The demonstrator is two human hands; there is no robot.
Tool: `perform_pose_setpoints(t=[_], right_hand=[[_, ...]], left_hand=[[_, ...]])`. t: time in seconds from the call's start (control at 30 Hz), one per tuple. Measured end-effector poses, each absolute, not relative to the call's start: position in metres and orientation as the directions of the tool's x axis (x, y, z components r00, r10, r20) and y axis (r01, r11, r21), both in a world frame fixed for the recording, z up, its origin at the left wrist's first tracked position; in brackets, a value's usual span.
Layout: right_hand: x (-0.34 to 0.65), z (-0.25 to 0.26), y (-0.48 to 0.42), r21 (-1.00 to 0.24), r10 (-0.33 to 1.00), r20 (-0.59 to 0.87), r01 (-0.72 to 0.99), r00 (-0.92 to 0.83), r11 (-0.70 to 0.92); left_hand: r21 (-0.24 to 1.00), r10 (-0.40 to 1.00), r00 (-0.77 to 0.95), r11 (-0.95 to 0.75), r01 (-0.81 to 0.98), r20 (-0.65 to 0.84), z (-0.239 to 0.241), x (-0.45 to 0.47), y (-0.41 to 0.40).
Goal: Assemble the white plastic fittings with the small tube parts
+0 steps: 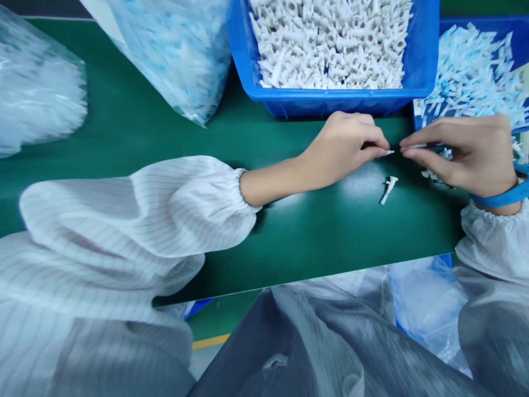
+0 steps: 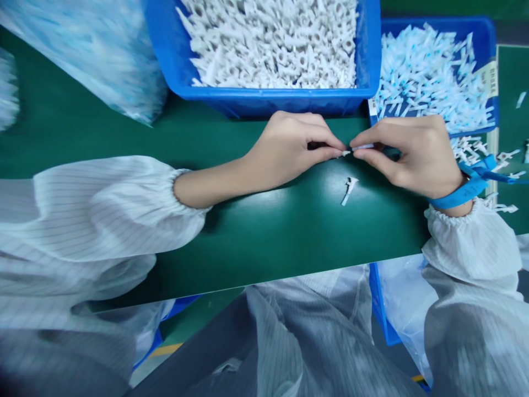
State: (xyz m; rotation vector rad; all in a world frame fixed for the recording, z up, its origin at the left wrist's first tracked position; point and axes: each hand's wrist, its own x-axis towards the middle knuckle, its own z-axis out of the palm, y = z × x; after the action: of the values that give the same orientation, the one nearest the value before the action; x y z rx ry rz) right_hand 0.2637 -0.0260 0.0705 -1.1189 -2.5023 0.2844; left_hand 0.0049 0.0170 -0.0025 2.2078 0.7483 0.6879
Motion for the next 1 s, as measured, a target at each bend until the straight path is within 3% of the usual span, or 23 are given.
perform_pose_setpoints(t=[0.33,0.8,1.0], right_hand=[[0.262,0.068,-0.028,-0.35,0.769,0.189,0.69,-0.611,0.634],[0.262,0.066,-0.023,-0.355,0.696,0.271,0.603,-0.665,0.714],[0.259,0.07,-0.022,-0.397,0.748,0.191,0.647,-0.636,0.651]], left_hand=[[0.685,0.659,0.693,-0.65,0.33,0.292,-0.013,0.009,0.016],[0.674,0.667,0.703,-0.64,0.37,0.247,-0.008,0.013,0.01],[0.706,0.668,0.714,-0.609,0.361,0.211,-0.006,0.024,0.011]])
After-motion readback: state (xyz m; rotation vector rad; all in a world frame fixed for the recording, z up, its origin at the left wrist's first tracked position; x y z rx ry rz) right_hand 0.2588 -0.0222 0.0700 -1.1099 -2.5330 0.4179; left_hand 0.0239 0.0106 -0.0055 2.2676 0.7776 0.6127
